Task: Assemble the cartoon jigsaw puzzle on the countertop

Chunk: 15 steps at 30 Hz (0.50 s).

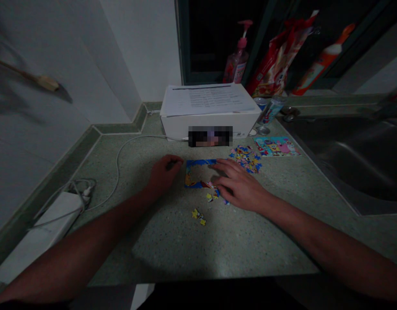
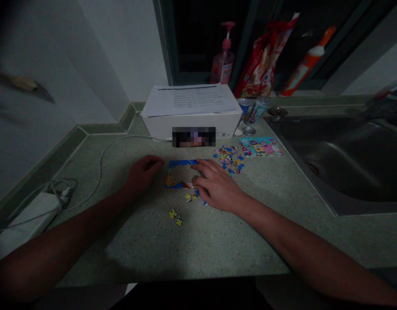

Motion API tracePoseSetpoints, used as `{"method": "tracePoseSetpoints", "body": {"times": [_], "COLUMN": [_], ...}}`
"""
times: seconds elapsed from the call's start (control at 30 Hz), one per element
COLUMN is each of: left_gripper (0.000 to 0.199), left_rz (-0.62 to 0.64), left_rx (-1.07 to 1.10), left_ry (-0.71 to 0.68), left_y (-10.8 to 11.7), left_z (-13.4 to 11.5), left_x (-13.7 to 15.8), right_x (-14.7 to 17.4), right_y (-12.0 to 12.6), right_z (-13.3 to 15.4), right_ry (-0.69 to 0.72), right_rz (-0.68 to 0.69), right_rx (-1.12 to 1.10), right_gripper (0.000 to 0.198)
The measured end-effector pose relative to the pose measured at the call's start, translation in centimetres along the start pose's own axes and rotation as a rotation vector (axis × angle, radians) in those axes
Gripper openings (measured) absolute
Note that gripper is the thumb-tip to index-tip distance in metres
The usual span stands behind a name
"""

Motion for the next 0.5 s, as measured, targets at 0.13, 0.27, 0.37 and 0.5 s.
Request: {"method": "tracePoseSetpoints", "body": {"times": [0.13, 0.27, 0.37, 0.5], "left_gripper": [0.016, 0.015, 0.013, 0.012], "left_rz": [0.001, -0.001, -0.002, 0.002], "left_rx": [-0.009, 0.003, 0.019, 0.030], "left_ry": [0.006, 0.008, 0.019, 0.021], "left_y": [0.00, 0.09, 0.19, 0.19], "left_z": [0.08, -0.16, -0.35, -0.40], "left_x": [-0.06, -0.01, 0.08, 0.07], "right_x": [-0.02, -0.08, -0.09, 0.03], "right_y": [0.13, 0.10, 0.16, 0.22], "right_z": [0.12, 0.26, 0.05, -0.65], "right_ry": [0.009, 0.020, -0.001, -0.056], "right_rz": [-0.004, 0.006, -0.007, -0.041], "right_rx": [-0.009, 0.000, -0.001, -0.001], "right_gripper": [0.023, 0.022, 0.024, 0.021]}}
Point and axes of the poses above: each hand's wrist, its own x-axis away from the middle knuckle, its own y-axis out of the back of the hand, z = x × y, the point moved 10 cm from there along -x, towards the middle knuckle, and after that the axes turned 4 degrees about -z, right-handed, at the moved point
